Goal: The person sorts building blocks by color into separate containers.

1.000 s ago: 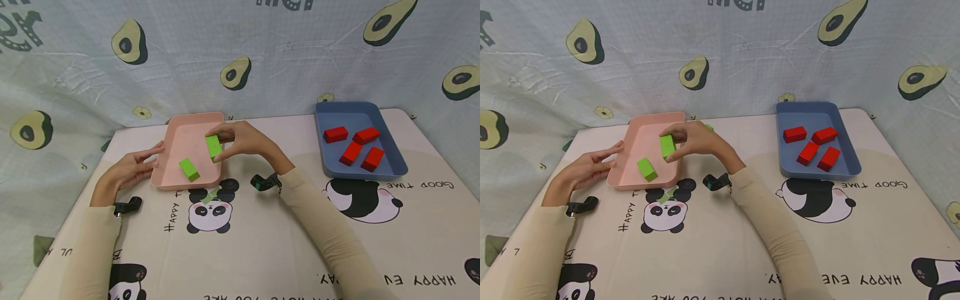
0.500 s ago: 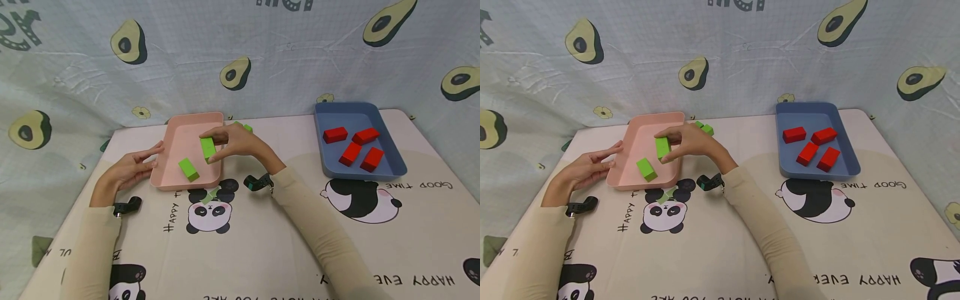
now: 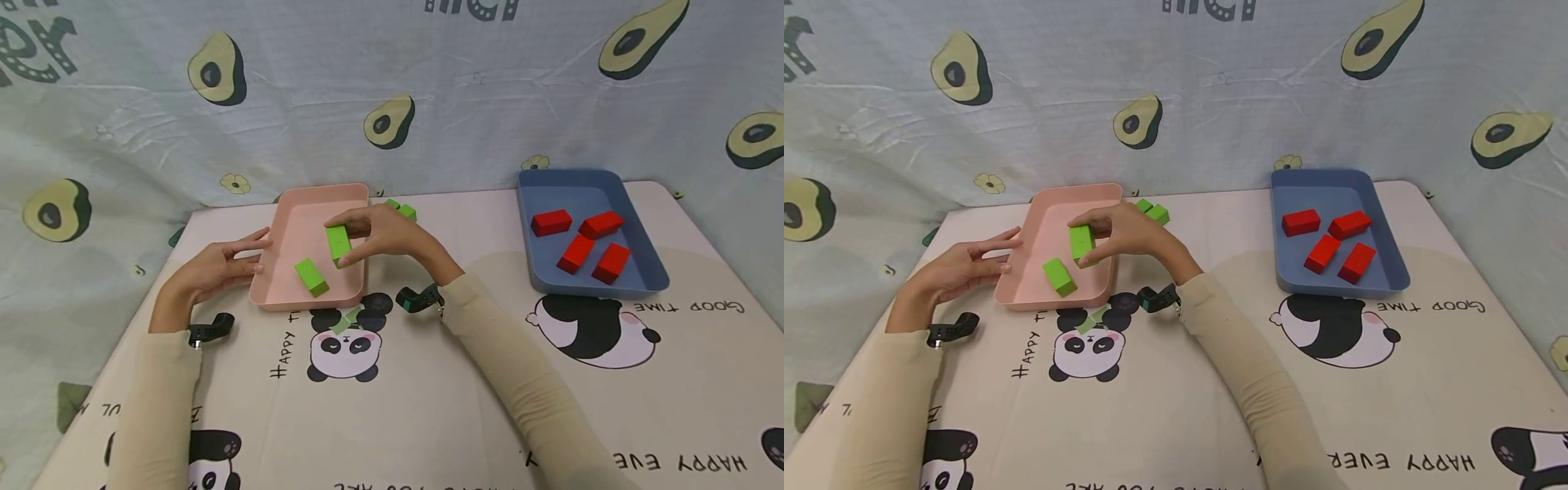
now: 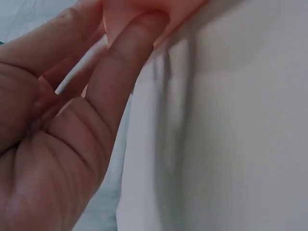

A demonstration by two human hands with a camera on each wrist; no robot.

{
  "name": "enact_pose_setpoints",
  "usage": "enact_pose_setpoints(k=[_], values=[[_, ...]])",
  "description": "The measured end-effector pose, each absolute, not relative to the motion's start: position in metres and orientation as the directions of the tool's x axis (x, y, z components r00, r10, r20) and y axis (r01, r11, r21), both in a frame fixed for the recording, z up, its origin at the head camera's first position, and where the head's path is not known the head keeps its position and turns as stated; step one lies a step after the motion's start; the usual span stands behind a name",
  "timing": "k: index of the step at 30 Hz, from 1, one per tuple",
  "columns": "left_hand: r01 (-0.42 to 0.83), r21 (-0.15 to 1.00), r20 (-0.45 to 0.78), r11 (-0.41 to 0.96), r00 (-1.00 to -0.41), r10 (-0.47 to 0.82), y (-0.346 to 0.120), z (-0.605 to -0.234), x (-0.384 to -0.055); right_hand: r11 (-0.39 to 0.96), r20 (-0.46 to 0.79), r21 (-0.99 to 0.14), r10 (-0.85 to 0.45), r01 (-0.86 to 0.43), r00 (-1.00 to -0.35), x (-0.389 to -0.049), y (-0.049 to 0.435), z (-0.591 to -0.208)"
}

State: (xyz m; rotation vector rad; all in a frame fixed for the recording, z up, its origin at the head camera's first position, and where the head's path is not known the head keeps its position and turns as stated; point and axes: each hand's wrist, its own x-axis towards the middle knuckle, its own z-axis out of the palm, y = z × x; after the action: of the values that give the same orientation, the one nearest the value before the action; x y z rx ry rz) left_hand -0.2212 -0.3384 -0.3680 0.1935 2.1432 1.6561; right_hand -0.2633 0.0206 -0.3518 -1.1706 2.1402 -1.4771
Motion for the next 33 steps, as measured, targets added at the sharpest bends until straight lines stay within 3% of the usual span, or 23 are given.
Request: enact_pose_setpoints(k=[14,33], values=[[-0.139,0.936,-0.260,0.323,-0.893,0.368,-0.338,-0.366,-0.225,0.158,0.189,-0.879,-0.751,-0.450,-0.633,-0.264,0.023,-0.354],[-0.031,0.955,-0.156,0.294,-0.897,0.414,-0.343,-0.372,-0.232,0.211,0.193,-0.840,-0.745,-0.500,-0.639,-0.269,0.022,-0.360]])
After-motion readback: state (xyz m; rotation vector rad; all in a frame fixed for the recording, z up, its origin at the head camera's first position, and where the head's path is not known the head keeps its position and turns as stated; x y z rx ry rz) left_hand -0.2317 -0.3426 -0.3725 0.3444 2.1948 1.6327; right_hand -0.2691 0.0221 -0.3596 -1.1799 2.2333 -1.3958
